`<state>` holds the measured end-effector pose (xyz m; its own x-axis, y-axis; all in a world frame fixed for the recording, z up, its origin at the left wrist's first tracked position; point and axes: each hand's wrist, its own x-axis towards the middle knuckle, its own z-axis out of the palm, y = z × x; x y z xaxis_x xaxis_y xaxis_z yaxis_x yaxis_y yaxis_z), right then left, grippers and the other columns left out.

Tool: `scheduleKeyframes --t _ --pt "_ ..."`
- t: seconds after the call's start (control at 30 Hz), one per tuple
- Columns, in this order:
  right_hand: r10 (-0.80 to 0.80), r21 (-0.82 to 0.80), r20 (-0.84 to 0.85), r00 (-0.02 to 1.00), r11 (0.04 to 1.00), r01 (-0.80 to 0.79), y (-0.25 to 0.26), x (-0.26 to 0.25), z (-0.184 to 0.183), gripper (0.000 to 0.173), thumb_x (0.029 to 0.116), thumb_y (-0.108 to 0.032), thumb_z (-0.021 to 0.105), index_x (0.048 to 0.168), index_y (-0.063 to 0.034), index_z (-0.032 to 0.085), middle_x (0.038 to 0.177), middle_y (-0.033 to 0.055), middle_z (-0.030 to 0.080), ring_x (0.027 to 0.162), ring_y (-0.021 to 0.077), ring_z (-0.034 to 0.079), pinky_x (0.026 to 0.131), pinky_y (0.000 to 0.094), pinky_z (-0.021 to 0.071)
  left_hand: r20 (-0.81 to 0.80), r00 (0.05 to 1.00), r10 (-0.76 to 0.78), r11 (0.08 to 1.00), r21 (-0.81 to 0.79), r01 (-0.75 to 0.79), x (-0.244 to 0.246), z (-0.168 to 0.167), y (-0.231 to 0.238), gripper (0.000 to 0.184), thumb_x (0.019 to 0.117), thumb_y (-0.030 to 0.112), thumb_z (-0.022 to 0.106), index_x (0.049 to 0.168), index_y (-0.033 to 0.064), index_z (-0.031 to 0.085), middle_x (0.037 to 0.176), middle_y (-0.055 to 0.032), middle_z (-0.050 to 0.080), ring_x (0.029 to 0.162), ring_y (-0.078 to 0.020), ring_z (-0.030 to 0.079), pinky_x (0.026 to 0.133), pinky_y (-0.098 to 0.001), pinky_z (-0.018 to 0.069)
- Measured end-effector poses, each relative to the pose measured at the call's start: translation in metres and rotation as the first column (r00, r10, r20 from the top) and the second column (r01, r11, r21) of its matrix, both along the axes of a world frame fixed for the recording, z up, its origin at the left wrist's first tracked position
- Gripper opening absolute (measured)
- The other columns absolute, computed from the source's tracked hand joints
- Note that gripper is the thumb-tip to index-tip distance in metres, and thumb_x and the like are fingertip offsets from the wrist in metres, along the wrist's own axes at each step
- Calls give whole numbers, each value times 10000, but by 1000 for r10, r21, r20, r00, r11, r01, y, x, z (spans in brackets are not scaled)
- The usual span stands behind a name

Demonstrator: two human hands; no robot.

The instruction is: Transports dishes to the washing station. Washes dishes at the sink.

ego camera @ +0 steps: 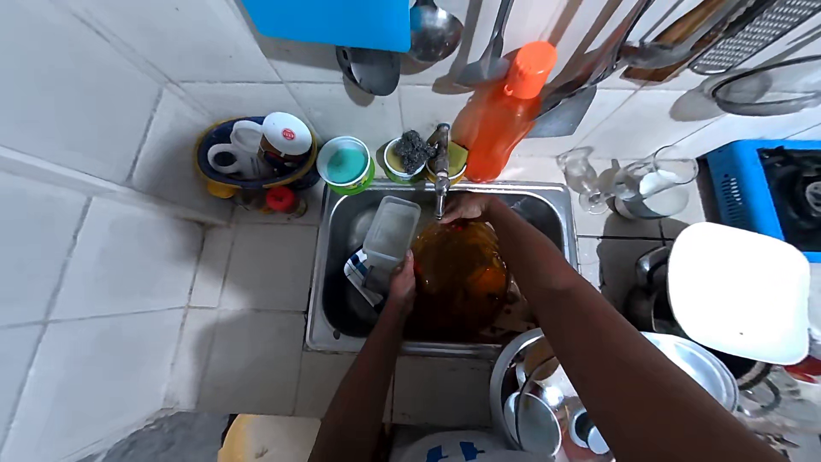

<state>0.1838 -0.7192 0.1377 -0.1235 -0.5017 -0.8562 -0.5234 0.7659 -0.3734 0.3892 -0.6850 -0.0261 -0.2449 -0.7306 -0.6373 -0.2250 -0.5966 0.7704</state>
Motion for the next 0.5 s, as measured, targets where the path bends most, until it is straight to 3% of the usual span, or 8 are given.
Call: scheduleKeyframes --t 0.03,0.07,0.1,0.2,0.27,0.37,0.43,0.5 --pt "233 -377 215 949 915 -139 13 -55 -83 388 1078 -221 518 1292 94 595 1179 225 665 1017 223 671 865 348 556 -8 1000 5 1000 -6 -5 2 1 0 554 1112 430 383 1029 -26 686 903 -148 672 830 -206 660 777 -410 572" --pt "203 -386 286 936 919 -81 12 -77 -124 414 1068 -286 549 1275 65 626 1162 196 677 1016 199 664 906 370 544 -19 1000 15 1000 -9 -16 3 1 -1 551 1113 425 379 1057 -30 683 939 -160 682 867 -213 669 805 -417 575" --pt "109 -326 302 947 945 -5 15 -87 -143 402 1062 -293 559 1269 43 638 1170 172 680 1037 186 656 957 390 528 -33 999 32 999 -10 -32 5 0 -1 549 1114 420 377 1067 -34 681 955 -168 687 883 -217 676 818 -422 577" --pt "-172 -189 333 927 951 244 38 -105 -172 382 1072 -291 534 1289 13 612 1143 146 671 996 187 656 918 406 552 -78 994 70 998 2 -70 11 -4 -2 551 1113 423 380 1035 -33 679 919 -165 689 850 -226 687 789 -423 591" --pt "-249 -153 378 892 933 325 44 -116 -193 379 1064 -288 552 1311 -5 598 1135 143 676 981 197 671 885 416 574 -96 992 77 997 4 -77 13 -8 -2 568 1113 434 372 1008 -34 677 897 -164 687 833 -230 688 776 -427 594" --pt "-153 -217 225 962 955 203 33 -109 -189 368 1080 -277 529 1271 28 606 1139 172 658 1005 225 650 919 436 550 -88 992 92 996 -3 -92 18 -10 7 586 1114 454 344 1093 -36 665 962 -177 689 883 -235 688 806 -438 591" --pt "-74 -361 6 997 930 71 22 -94 -183 385 1071 -291 551 1204 45 682 1177 250 685 1118 358 653 1024 565 484 -57 992 114 993 -10 -115 18 -9 12 617 1111 481 327 1156 -34 664 1037 -194 695 950 -250 690 848 -457 587" --pt "-142 -446 -37 989 888 111 15 -71 -181 462 1060 -416 542 1184 -6 714 1197 249 691 1156 397 646 1042 624 458 -24 986 163 987 2 -163 15 -8 15 649 1103 511 325 1153 -39 665 1061 -208 689 971 -263 681 861 -472 575"
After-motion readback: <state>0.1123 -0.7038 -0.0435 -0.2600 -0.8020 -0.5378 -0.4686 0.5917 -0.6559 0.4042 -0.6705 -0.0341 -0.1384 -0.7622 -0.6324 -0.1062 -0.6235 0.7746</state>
